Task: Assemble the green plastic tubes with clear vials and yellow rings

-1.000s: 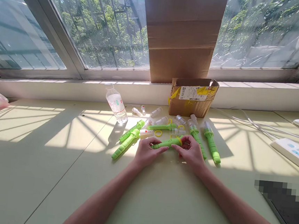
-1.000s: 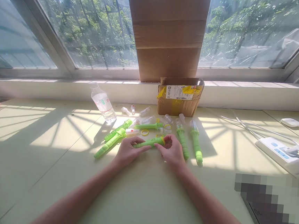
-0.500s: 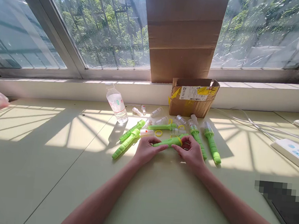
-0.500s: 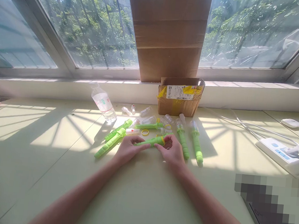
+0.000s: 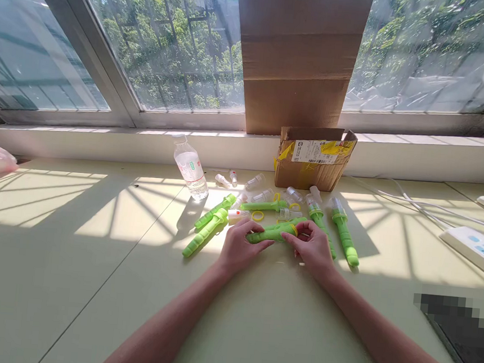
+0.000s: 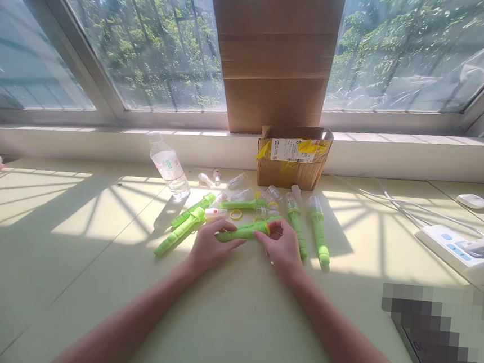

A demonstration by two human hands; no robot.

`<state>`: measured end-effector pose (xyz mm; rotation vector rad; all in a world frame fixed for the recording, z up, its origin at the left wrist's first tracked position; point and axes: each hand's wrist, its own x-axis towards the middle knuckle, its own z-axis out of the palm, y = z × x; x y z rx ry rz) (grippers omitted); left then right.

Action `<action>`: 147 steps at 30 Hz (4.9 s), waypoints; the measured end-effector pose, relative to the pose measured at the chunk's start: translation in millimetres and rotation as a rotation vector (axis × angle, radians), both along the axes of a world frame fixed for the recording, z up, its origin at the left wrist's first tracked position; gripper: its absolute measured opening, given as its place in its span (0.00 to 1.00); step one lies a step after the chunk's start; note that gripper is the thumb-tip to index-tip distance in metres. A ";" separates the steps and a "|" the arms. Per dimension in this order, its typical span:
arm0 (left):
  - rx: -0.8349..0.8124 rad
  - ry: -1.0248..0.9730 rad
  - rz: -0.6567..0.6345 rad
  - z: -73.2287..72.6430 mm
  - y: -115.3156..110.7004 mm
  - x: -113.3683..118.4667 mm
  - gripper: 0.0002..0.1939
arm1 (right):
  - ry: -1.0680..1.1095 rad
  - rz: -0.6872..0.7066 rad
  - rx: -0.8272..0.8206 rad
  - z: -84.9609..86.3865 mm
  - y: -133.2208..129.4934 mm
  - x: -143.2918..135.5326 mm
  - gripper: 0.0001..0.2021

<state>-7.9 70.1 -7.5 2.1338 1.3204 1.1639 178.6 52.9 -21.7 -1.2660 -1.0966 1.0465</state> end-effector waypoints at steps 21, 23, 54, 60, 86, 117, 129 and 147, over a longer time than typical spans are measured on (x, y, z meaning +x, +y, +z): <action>-0.127 -0.067 0.037 1.8 -0.7 1.9 0.17 | -0.015 0.050 -0.015 -1.7 -1.1 0.2 0.23; -0.141 -0.074 0.035 1.8 -0.5 2.1 0.17 | -0.018 0.050 -0.016 -2.5 -1.1 0.2 0.23; -0.474 -0.255 0.050 13.1 -0.2 0.9 0.18 | -0.115 0.079 0.036 -6.7 -0.4 1.3 0.24; -0.499 -0.258 0.054 14.7 0.7 0.8 0.18 | -0.127 0.070 0.045 -9.2 -1.3 1.1 0.22; -0.460 -0.167 -0.078 13.9 2.3 -3.5 0.17 | -0.184 -0.049 0.057 -7.6 -3.8 0.2 0.20; -0.367 -0.179 0.003 14.2 -2.5 -0.3 0.17 | -0.269 0.019 0.102 -11.8 0.6 2.8 0.21; -0.435 -0.179 0.002 16.1 -1.1 -1.4 0.18 | -0.277 -0.010 0.097 -12.3 -3.1 0.8 0.18; -0.534 -0.228 0.009 19.0 -0.7 -1.0 0.19 | -0.283 -0.044 0.131 -10.3 -4.2 -1.2 0.20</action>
